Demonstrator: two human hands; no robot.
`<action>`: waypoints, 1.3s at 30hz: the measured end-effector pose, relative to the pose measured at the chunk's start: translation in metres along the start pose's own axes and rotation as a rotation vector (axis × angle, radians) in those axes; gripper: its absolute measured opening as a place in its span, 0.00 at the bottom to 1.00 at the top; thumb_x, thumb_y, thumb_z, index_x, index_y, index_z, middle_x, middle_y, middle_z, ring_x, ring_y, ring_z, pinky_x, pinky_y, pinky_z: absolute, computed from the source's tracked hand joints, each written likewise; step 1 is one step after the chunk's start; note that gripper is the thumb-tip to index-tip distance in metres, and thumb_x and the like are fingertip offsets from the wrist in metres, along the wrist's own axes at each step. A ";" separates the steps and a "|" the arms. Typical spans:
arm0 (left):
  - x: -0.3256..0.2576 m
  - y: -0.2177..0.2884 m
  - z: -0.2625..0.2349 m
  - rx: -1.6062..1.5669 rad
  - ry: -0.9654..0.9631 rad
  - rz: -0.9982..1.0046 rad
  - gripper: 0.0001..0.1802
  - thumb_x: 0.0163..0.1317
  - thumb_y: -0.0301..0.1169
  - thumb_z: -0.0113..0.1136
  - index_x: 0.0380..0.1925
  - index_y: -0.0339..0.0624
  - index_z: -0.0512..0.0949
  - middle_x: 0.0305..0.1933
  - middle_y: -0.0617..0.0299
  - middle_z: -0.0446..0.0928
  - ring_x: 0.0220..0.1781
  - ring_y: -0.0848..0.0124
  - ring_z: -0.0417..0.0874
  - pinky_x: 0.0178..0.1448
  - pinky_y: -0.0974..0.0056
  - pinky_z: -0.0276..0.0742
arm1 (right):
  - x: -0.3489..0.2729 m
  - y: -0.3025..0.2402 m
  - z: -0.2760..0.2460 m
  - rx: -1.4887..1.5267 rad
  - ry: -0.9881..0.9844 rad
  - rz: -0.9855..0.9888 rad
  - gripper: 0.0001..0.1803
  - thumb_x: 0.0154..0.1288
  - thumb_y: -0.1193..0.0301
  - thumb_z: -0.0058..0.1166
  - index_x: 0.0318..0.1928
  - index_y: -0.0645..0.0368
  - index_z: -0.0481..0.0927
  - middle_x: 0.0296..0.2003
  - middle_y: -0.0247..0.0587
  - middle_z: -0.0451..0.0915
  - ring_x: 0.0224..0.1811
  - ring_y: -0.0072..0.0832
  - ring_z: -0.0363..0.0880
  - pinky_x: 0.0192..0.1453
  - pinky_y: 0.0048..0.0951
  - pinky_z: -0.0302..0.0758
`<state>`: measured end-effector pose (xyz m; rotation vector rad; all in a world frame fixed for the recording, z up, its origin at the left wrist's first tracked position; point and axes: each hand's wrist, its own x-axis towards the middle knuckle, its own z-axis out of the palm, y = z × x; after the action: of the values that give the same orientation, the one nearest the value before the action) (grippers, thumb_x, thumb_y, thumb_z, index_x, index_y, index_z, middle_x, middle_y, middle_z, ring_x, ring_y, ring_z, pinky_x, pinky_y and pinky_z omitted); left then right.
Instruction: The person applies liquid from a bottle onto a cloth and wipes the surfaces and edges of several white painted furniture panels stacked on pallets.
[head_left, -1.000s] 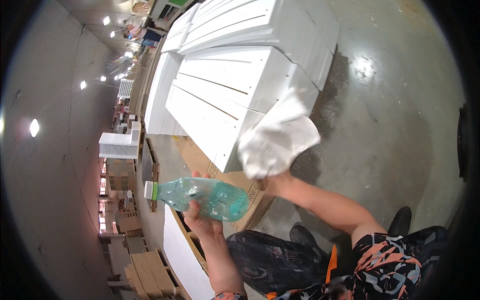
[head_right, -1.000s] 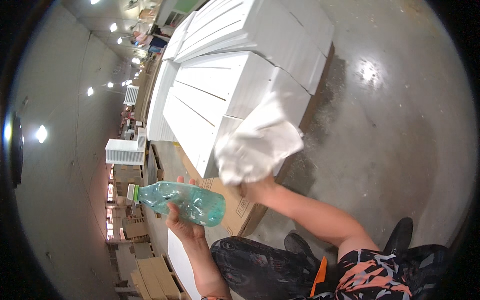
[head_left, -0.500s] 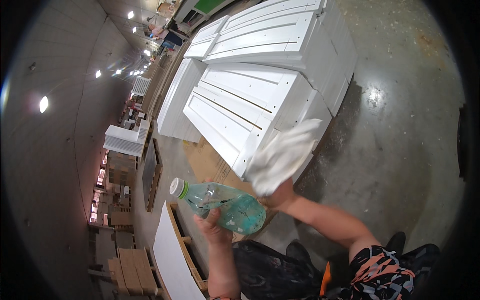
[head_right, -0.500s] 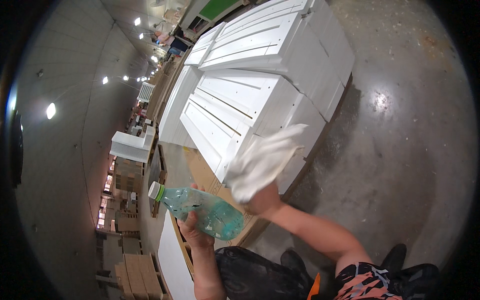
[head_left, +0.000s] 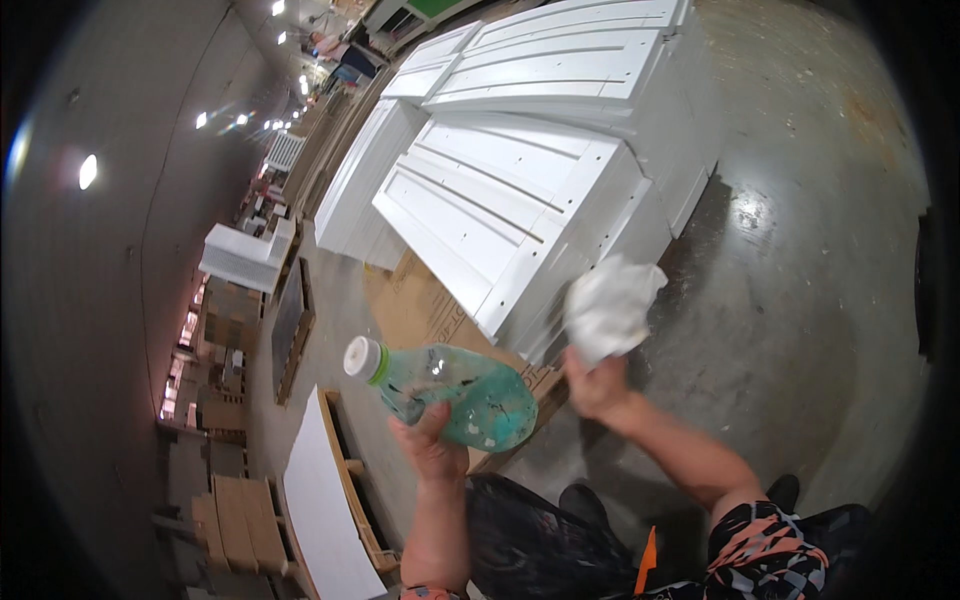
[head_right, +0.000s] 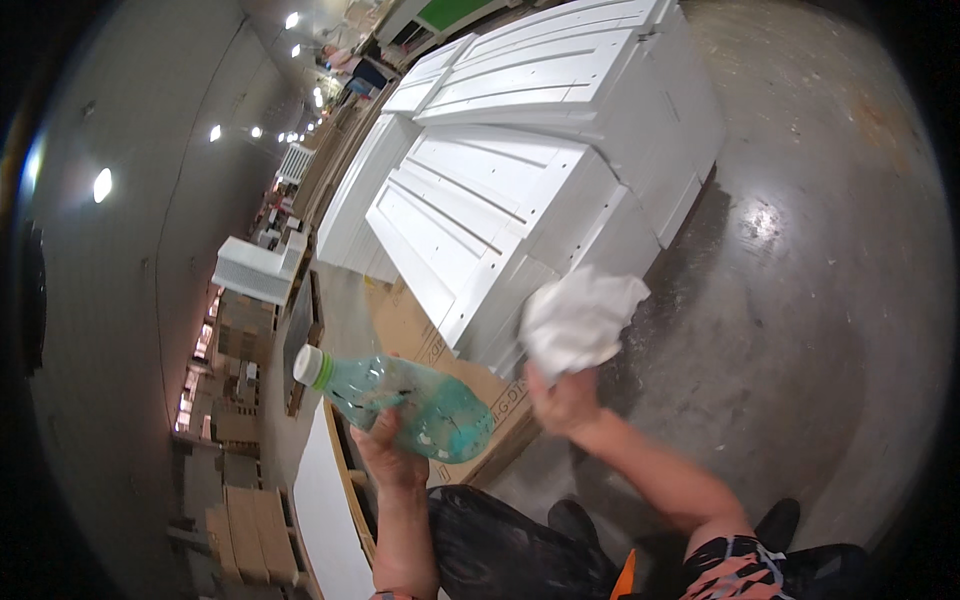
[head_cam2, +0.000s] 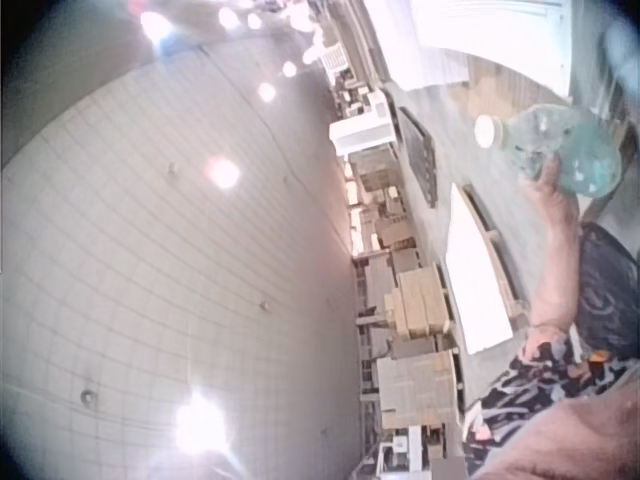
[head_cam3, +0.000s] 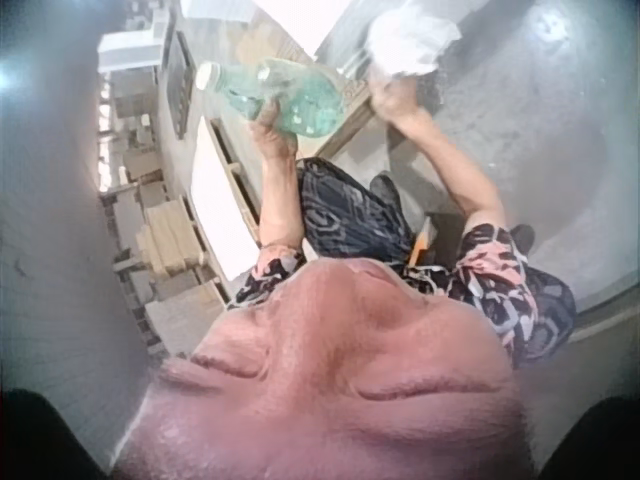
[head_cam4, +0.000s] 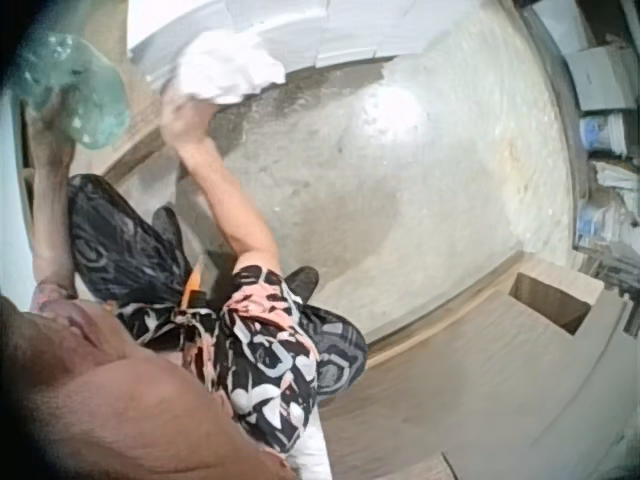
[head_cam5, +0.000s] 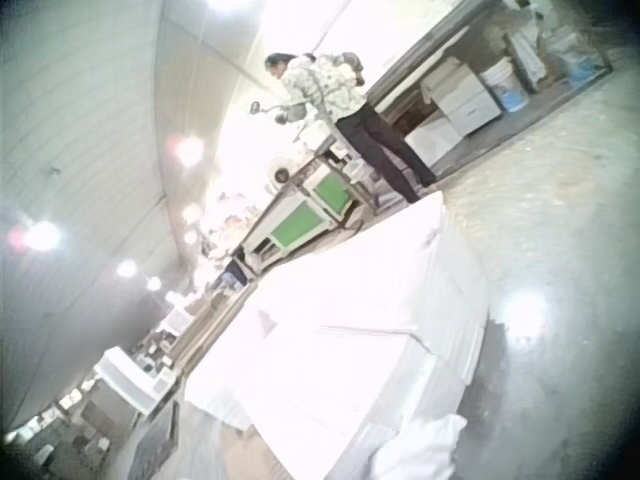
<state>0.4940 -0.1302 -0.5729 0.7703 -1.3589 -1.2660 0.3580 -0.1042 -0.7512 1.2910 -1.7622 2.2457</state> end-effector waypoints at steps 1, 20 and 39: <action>-0.001 0.001 -0.001 -0.012 0.017 -0.019 0.25 0.51 0.27 0.69 0.49 0.33 0.73 0.48 0.54 0.79 0.49 0.62 0.81 0.56 0.57 0.77 | 0.012 0.003 -0.014 0.094 0.070 0.089 0.19 0.63 0.70 0.49 0.54 0.64 0.73 0.52 0.51 0.73 0.55 0.50 0.71 0.61 0.43 0.67; 0.011 0.027 -0.014 0.230 0.069 0.034 0.21 0.62 0.32 0.61 0.53 0.32 0.72 0.49 0.52 0.78 0.48 0.60 0.81 0.54 0.55 0.78 | -0.025 -0.040 -0.033 0.530 -0.122 0.584 0.13 0.58 0.73 0.54 0.42 0.67 0.81 0.36 0.49 0.84 0.40 0.36 0.83 0.47 0.32 0.76; -0.006 0.006 -0.024 0.378 -0.109 -0.069 0.30 0.60 0.38 0.64 0.57 0.32 0.67 0.51 0.49 0.77 0.51 0.58 0.81 0.54 0.54 0.80 | -0.011 0.001 0.012 0.173 -0.049 0.261 0.19 0.67 0.58 0.45 0.50 0.55 0.76 0.45 0.46 0.79 0.52 0.42 0.76 0.58 0.47 0.72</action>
<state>0.5195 -0.1295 -0.5718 1.0262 -1.7008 -1.1299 0.3716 -0.1094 -0.7582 1.2136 -1.8889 2.5778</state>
